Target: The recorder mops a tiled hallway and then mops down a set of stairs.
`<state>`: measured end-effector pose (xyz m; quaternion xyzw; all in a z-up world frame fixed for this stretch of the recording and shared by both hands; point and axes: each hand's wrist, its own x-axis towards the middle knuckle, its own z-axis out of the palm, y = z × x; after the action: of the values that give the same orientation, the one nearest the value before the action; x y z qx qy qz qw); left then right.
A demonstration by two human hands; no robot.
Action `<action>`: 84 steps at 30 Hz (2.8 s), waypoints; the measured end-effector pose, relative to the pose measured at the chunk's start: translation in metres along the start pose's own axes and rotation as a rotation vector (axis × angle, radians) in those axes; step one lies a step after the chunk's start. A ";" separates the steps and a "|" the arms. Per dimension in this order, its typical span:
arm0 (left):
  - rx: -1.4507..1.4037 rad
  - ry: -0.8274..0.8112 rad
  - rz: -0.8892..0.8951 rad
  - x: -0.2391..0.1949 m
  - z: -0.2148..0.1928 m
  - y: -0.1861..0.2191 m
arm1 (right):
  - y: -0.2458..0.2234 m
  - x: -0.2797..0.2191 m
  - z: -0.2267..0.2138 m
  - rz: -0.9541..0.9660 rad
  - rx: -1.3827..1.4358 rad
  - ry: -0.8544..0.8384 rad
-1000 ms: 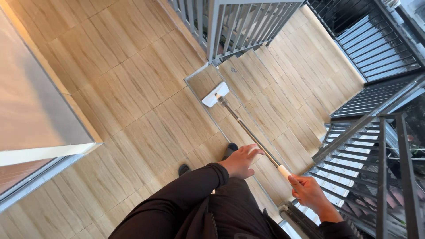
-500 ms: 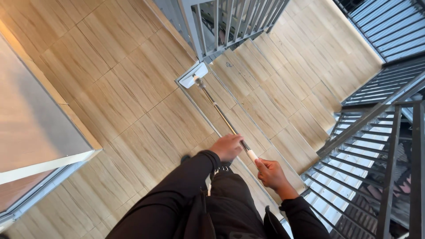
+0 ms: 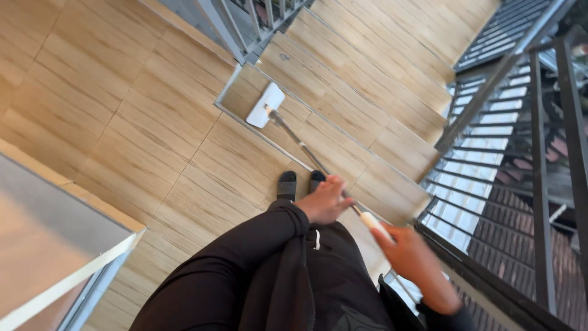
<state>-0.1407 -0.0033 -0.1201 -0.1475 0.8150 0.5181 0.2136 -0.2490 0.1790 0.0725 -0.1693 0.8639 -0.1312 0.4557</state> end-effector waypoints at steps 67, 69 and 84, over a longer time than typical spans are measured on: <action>-0.249 -0.539 0.557 0.038 0.479 0.260 | 0.326 -0.294 -0.063 0.701 -0.299 0.101; -0.265 -0.541 0.539 0.043 0.484 0.260 | 0.327 -0.291 -0.062 0.708 -0.317 0.089; 0.095 -0.617 0.685 0.081 0.439 0.245 | 0.293 -0.260 -0.039 0.504 -0.416 0.050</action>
<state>-0.2378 0.4963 -0.1327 0.3013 0.7379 0.5405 0.2694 -0.1950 0.5553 0.1757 -0.0361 0.8980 0.1608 0.4081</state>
